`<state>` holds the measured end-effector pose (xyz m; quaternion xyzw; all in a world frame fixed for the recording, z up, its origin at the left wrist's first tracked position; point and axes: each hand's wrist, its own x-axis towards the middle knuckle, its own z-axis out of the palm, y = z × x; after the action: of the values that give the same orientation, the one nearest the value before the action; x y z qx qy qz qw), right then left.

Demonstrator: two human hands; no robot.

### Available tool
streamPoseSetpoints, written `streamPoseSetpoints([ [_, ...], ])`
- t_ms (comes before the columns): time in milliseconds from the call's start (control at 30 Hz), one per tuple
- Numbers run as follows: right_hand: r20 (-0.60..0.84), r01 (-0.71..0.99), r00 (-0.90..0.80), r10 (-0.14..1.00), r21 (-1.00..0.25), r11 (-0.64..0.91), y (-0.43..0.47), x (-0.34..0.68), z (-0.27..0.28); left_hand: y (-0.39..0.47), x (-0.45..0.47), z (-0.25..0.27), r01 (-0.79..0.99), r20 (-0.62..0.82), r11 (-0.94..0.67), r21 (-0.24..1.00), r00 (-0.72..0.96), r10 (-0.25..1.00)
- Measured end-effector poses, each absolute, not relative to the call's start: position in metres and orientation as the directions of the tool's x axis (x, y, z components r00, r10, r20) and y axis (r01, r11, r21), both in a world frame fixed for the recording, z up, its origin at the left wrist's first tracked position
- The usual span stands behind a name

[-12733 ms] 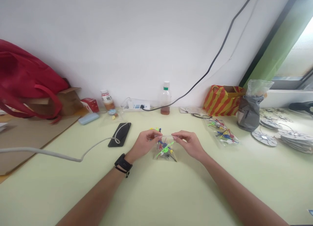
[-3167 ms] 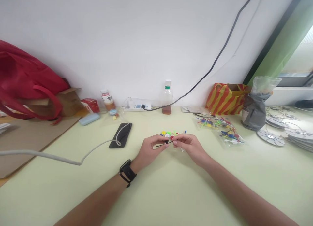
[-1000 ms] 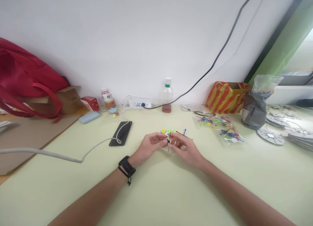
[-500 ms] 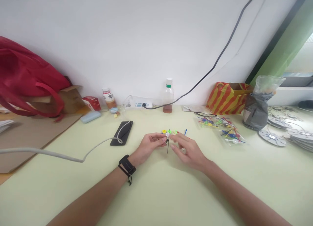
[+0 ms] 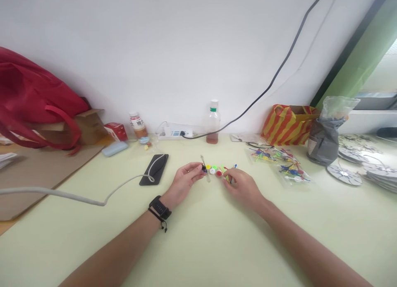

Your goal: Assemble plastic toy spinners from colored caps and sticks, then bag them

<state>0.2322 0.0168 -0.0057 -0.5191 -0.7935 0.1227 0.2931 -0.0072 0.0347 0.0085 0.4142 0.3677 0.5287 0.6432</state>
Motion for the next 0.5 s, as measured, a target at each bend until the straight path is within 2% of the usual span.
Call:
streamPoseSetpoints([
  [133, 0.271, 0.833, -0.255, 0.928, -0.426, 0.354, 0.022, 0.238, -0.008, 0.040, -0.012, 0.007, -0.432, -0.043, 0.083, 0.898, 0.100, 0.994],
  [267, 0.233, 0.862, -0.216, 0.948, -0.411, 0.297, 0.026, 0.242, -0.008, 0.046, -0.015, 0.006, -0.505, -0.045, 0.041, 0.862, 0.003, 0.999],
  [367, 0.236, 0.873, -0.189, 0.953, -0.405, 0.274, 0.027, 0.244, -0.008, 0.049, -0.016, 0.007, -0.573, -0.108, 0.065, 0.817, -0.043, 0.993],
  [433, 0.236, 0.877, -0.182, 0.955, -0.401, 0.266, 0.026, 0.244, -0.008, 0.051, -0.016, 0.008, -0.568, -0.130, 0.065, 0.821, -0.074, 0.989],
  [500, 0.237, 0.879, -0.177, 0.955, -0.398, 0.261, 0.026, 0.245, -0.007, 0.051, -0.015, 0.007, -0.481, -0.081, 0.012, 0.877, -0.122, 0.989],
])
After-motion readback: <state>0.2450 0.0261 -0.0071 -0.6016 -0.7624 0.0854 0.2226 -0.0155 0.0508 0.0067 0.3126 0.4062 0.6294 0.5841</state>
